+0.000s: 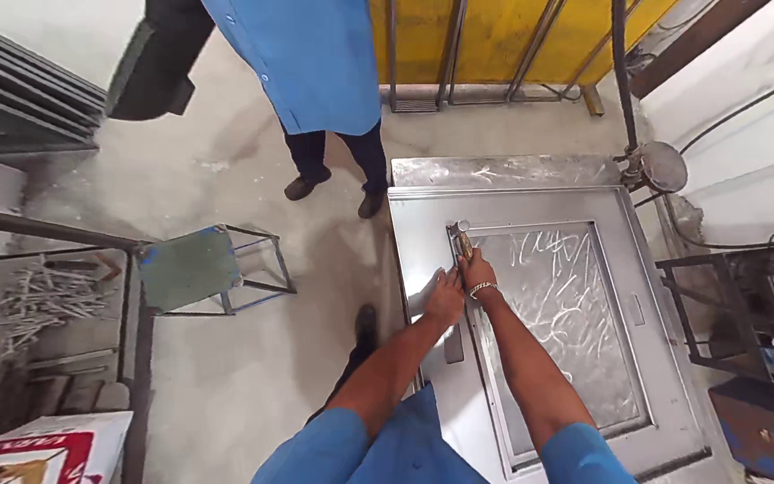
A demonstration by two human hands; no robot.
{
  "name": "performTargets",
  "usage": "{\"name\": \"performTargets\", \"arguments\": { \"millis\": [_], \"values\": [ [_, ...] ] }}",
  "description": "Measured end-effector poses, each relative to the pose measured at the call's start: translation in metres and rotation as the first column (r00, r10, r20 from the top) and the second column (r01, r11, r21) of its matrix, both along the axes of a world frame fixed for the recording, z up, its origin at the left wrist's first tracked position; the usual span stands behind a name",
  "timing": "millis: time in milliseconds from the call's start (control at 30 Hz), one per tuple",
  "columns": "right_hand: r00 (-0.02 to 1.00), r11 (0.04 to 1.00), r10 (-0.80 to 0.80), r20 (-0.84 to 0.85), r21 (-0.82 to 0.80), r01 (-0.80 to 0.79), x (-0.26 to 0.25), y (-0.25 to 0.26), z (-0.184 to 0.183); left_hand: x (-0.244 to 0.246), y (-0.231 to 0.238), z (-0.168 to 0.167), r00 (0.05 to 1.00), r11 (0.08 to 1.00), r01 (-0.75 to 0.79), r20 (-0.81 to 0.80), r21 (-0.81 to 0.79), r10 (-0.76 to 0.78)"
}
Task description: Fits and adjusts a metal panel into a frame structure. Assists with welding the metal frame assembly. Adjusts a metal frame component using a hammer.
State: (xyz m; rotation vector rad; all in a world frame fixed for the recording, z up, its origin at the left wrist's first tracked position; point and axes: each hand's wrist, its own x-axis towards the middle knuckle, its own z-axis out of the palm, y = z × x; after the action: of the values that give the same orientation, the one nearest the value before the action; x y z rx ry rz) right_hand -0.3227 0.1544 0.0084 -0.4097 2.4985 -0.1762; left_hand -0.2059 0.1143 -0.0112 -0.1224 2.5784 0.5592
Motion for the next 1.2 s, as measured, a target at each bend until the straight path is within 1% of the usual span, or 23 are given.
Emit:
{"name": "performTargets", "arguments": {
  "millis": [100,167,200,300,333,400,467,500,600,867,1033,1200],
  "values": [
    [1.000,1.000,0.000,-0.031,0.000,0.000,-0.004,-0.004,-0.003,-0.003,0.001,0.005,0.999,1.000,-0.004,0.041,0.003,0.004],
    [0.998,1.000,-0.017,-0.054,-0.006,0.017,-0.006,-0.007,-0.004,-0.004,0.001,0.008,0.999,1.000,-0.010,0.039,0.010,0.010],
    [0.998,1.000,-0.024,-0.056,-0.013,0.024,-0.007,-0.009,-0.004,-0.004,0.001,0.008,1.000,1.000,-0.019,0.020,0.019,0.019],
    [0.999,0.999,-0.032,-0.031,-0.022,0.031,-0.008,-0.010,-0.003,-0.003,0.000,0.011,0.999,0.999,-0.024,0.035,0.034,0.023],
    [0.999,0.998,-0.031,-0.014,-0.049,0.030,-0.010,-0.007,-0.003,-0.003,0.001,0.011,0.999,0.999,-0.026,0.027,0.034,0.025],
    [0.999,0.985,-0.041,0.031,-0.169,0.046,-0.015,0.004,-0.004,-0.004,-0.001,0.012,1.000,0.999,-0.027,0.014,0.039,0.027],
    [0.998,0.969,-0.015,0.063,-0.244,0.030,-0.017,0.016,-0.005,-0.005,-0.004,0.011,1.000,0.999,-0.015,0.027,0.032,0.014],
    [0.997,0.970,0.005,0.078,-0.242,0.014,-0.016,0.022,-0.006,-0.005,-0.005,0.010,1.000,0.999,-0.011,0.030,0.030,0.010],
    [0.996,0.985,0.028,0.082,-0.170,-0.014,-0.006,0.034,-0.006,-0.006,-0.004,0.009,0.999,1.000,0.000,0.043,0.023,-0.001],
    [1.000,0.992,-0.029,0.012,-0.126,0.030,0.024,0.032,0.006,-0.003,-0.003,0.009,0.999,1.000,0.024,0.042,-0.012,-0.024],
    [1.000,0.998,-0.024,0.012,-0.051,0.025,0.040,0.039,0.005,-0.002,-0.004,0.008,1.000,1.000,-0.012,0.026,0.007,0.012],
    [0.999,0.999,-0.028,0.041,-0.021,0.029,0.045,0.037,0.006,0.000,-0.006,0.003,0.999,0.998,-0.038,-0.001,0.054,0.038]
  ]
}}
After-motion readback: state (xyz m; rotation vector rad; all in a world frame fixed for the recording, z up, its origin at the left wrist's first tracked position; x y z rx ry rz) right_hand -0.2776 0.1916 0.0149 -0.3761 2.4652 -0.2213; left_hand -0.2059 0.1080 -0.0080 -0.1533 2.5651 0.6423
